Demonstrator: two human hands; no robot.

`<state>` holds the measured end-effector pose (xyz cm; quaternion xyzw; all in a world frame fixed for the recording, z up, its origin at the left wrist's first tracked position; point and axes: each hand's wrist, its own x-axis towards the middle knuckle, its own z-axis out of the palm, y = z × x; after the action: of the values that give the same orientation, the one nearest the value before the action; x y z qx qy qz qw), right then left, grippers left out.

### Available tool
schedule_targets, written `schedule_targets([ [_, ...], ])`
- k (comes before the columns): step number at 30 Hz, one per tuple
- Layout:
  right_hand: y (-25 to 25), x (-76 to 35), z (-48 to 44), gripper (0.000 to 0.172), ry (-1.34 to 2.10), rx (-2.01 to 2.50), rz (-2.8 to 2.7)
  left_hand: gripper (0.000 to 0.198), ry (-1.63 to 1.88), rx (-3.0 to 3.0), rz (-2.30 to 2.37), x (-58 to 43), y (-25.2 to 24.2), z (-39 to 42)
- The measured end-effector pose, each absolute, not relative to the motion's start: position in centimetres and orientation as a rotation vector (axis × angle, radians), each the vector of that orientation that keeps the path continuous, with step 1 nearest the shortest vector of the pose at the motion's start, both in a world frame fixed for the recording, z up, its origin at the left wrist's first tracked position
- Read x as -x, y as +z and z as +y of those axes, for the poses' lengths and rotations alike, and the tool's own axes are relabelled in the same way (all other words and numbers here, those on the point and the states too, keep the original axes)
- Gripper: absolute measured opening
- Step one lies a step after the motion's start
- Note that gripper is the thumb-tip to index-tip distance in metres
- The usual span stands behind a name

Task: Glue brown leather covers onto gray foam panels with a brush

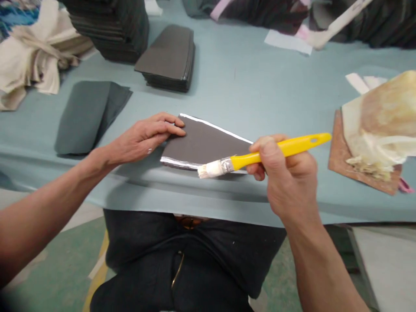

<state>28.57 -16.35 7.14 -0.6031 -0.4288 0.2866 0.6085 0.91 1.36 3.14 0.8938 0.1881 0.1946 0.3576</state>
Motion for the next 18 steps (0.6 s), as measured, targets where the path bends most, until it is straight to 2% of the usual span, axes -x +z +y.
schedule_targets([
  [8, 5.8, -26.0, -17.0, 0.036, 0.473, 1.495, -0.837, 0.032, 0.524, -2.320, 0.505, -0.9, 2.8, 1.1],
  [18, 4.8, -24.9, -19.8, 0.038, 0.417, 1.526, -0.610, 0.032, 0.533, -2.305, 0.507, -0.8, 2.3, 1.0],
])
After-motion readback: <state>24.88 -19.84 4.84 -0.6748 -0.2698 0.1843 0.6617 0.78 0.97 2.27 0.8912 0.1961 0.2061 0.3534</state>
